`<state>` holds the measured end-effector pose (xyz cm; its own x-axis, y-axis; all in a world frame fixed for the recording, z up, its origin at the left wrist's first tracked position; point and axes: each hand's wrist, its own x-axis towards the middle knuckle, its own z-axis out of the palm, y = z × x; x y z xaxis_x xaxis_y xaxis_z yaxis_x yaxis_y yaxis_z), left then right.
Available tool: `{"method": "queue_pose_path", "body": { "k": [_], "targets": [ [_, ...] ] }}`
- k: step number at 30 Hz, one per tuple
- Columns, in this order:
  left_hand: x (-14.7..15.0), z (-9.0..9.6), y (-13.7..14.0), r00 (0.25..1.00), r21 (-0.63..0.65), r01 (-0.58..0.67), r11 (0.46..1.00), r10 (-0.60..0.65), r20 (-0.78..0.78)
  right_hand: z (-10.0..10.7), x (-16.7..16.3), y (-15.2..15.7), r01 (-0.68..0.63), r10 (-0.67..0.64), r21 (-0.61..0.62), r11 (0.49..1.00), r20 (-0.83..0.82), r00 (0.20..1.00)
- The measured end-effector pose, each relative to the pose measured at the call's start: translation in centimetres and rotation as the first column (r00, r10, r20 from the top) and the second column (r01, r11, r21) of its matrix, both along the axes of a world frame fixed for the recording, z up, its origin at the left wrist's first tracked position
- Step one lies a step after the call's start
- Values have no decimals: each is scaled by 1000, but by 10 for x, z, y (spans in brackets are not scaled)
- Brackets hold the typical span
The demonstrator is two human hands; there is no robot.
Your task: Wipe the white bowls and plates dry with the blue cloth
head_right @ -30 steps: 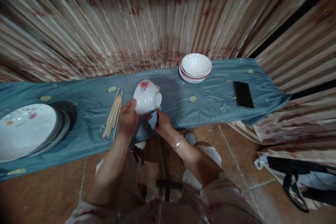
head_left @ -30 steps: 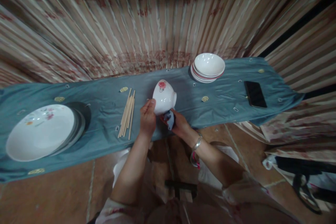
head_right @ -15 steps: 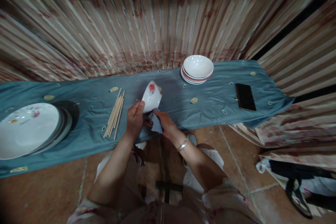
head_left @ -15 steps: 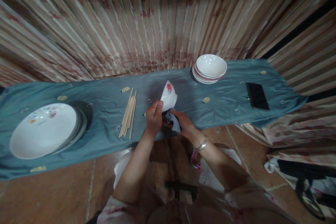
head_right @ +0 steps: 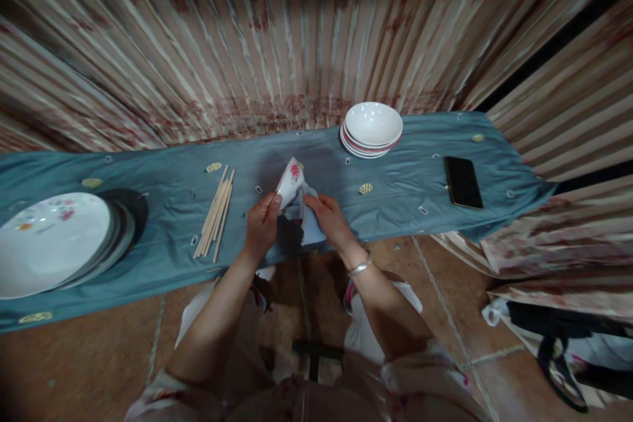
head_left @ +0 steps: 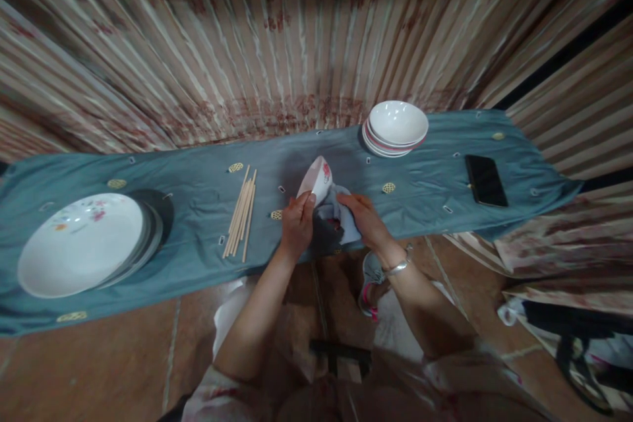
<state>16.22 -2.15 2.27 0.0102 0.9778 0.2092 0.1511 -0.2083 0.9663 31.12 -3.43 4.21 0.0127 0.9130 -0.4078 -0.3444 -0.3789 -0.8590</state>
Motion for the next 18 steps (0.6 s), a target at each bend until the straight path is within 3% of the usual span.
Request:
{"method": "queue_pose_path", "body": {
  "k": [4,8,13,18],
  "targets": [
    [6,-2,-1,1000,13,-3,1000,3,-12,1,4,0,50,-54,38,998,114,992],
    [10,-7,-1,996,27,1,1000,1,-86,-3,11,-1,-19,-28,147,989,311,950],
    [15,-16,-5,965,87,69,994,-44,-258,-3,22,-2,-100,-152,346,933,630,761],
    [21,-22,-10,842,120,158,980,-71,-535,5,28,-3,-163,-191,357,920,769,610]
  ]
}}
